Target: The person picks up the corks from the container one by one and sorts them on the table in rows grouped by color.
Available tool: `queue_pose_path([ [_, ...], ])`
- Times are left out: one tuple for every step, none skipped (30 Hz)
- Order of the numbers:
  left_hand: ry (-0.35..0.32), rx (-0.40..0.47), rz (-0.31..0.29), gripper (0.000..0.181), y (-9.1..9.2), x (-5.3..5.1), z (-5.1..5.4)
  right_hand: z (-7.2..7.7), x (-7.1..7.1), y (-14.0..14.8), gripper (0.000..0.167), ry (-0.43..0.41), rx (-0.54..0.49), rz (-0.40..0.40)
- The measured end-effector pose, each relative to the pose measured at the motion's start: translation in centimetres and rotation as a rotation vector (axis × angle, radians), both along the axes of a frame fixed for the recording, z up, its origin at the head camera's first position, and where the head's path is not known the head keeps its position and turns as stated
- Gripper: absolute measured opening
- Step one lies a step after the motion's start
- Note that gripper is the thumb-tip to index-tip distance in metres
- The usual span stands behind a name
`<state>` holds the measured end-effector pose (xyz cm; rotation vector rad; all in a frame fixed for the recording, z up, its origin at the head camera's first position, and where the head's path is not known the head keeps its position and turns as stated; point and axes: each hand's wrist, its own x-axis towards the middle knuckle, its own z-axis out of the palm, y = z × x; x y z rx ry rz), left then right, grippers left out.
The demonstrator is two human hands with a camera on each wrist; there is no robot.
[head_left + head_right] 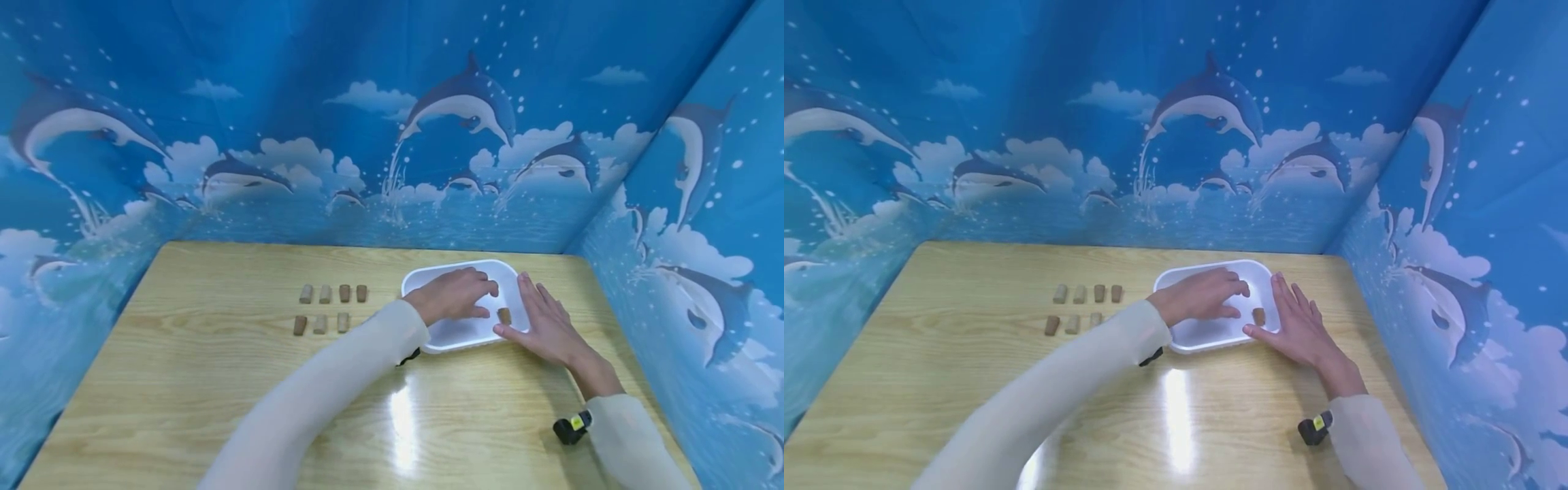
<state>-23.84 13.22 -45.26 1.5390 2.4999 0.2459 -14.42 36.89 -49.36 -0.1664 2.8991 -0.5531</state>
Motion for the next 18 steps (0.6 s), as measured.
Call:
queue_pose_path([
  [0.003, -0.011, -0.002, 0.046, 0.2, 0.0, 0.1, 0.0, 0.0, 0.0, 0.121, 0.001, -0.002, 0.0],
  [0.005, -0.022, -0.006, 0.046, 0.4, 0.0, 0.2, -0.1, 0.0, 0.0, 0.121, 0.003, -0.004, 0.001],
  [0.006, -0.032, -0.011, 0.046, 0.7, 0.0, 0.3, -0.1, 0.0, 0.0, 0.121, 0.002, -0.008, 0.001],
  [0.01, -0.039, -0.018, 0.046, 0.9, 0.0, 0.4, 0.0, 0.0, 0.1, 0.121, 0.002, -0.011, 0.001],
  [0.015, -0.044, -0.027, 0.046, 1.2, 0.1, 0.5, 0.0, 0.0, 0.1, 0.121, 0.001, -0.013, 0.002],
  [0.019, -0.047, -0.034, 0.046, 1.5, 0.1, 0.6, 0.0, 0.0, 0.1, 0.121, 0.001, -0.015, 0.003],
  [0.023, -0.051, -0.04, 0.046, 1.7, 0.2, 0.7, 0.0, 0.0, 0.2, 0.121, 0.001, -0.018, 0.003],
  [0.025, -0.056, -0.043, 0.045, 2.0, 0.2, 0.8, 0.0, -0.1, 0.2, 0.121, 0.001, -0.02, 0.003],
  [0.026, -0.061, -0.044, 0.044, 2.3, 0.3, 0.8, 0.0, -0.1, 0.2, 0.121, 0.001, -0.021, 0.003],
  [0.025, -0.063, -0.044, 0.044, 2.6, 0.3, 0.8, 0.0, -0.1, 0.3, 0.121, 0.0, -0.023, 0.002],
  [0.024, -0.067, -0.043, 0.043, 2.8, 0.3, 0.8, 0.0, -0.1, 0.3, 0.12, 0.001, -0.024, 0.002],
  [0.025, -0.074, -0.04, 0.043, 3.1, 0.3, 0.7, -0.1, -0.1, 0.3, 0.12, 0.0, -0.026, 0.001],
  [0.025, -0.081, -0.038, 0.043, 3.3, 0.3, 0.6, -0.1, 0.0, 0.3, 0.12, -0.002, -0.03, -0.001],
  [0.024, -0.087, -0.036, 0.042, 3.5, 0.3, 0.5, -0.2, 0.0, 0.3, 0.12, -0.002, -0.032, -0.002],
  [0.023, -0.093, -0.034, 0.042, 3.6, 0.3, 0.3, -0.2, 0.0, 0.2, 0.12, -0.002, -0.034, -0.003],
  [0.022, -0.1, -0.031, 0.042, 3.7, 0.2, 0.2, -0.2, 0.0, 0.2, 0.12, -0.004, -0.035, -0.004],
  [0.023, -0.107, -0.026, 0.042, 3.8, 0.2, 0.0, -0.2, 0.0, 0.2, 0.12, -0.003, -0.035, -0.004],
  [0.021, -0.113, -0.021, 0.042, 3.9, 0.2, -0.1, -0.2, 0.0, 0.1, 0.12, -0.003, -0.036, -0.003],
])
